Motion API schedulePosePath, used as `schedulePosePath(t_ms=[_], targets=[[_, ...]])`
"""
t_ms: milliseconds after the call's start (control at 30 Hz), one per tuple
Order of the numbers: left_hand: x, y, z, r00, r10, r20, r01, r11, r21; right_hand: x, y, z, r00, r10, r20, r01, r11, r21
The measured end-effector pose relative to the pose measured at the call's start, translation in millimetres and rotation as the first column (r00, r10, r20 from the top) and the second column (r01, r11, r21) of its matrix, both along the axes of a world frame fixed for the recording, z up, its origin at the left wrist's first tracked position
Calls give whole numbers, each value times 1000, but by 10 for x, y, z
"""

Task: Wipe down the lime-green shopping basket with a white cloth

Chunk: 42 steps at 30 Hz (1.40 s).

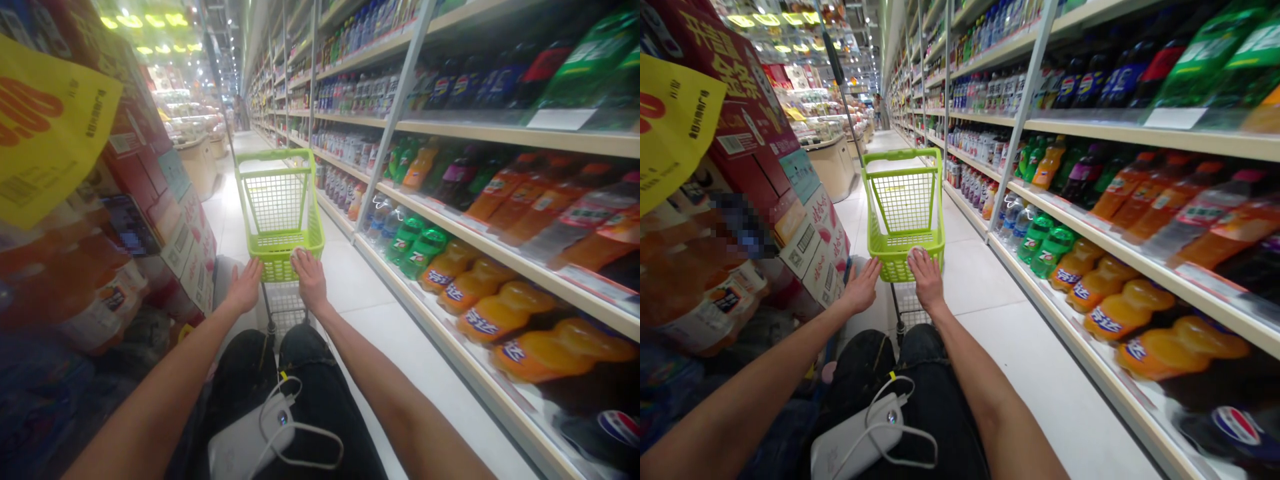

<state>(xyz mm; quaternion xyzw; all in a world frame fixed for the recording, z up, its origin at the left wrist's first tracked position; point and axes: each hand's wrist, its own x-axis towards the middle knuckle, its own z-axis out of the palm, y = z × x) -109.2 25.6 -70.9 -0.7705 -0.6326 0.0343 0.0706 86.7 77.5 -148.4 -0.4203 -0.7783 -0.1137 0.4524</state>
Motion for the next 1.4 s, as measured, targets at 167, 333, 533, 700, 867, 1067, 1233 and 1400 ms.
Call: schedulePosePath(t_ms=[167, 333, 533, 700, 867, 1067, 1233, 1400], targets=[[0, -74, -95, 1000, -13, 6, 13, 1000, -11, -102, 48, -193, 993, 66, 103, -58, 996, -74], [-42, -124, -187, 1000, -7, 2, 7, 999, -42, -137, -73, -455, 980, 98, 172, -81, 991, -103], [-156, -89, -295, 994, 112, 15, -111, 993, -39, -489, 0, 77, 975, 143, 167, -141, 990, -25], [-168, -123, -279, 996, 84, 16, -83, 996, -41, -604, -6, -182, 943, 204, 263, -185, 978, -95], [-202, -154, -291, 996, 86, 21, -85, 995, -49, -609, -108, -259, 932, 216, 292, -197, 976, -94], [-250, -133, -268, 989, 149, 20, -148, 988, -36, -805, 21, 118, 942, 196, 273, -199, 980, -18], [-180, -151, -251, 996, 86, 19, -85, 996, -12, -679, -49, -168, 912, 224, 344, -210, 975, -77], [-61, -117, -290, 998, 60, 29, -60, 998, -10, -395, -68, -87, 955, 159, 250, -162, 987, -7]])
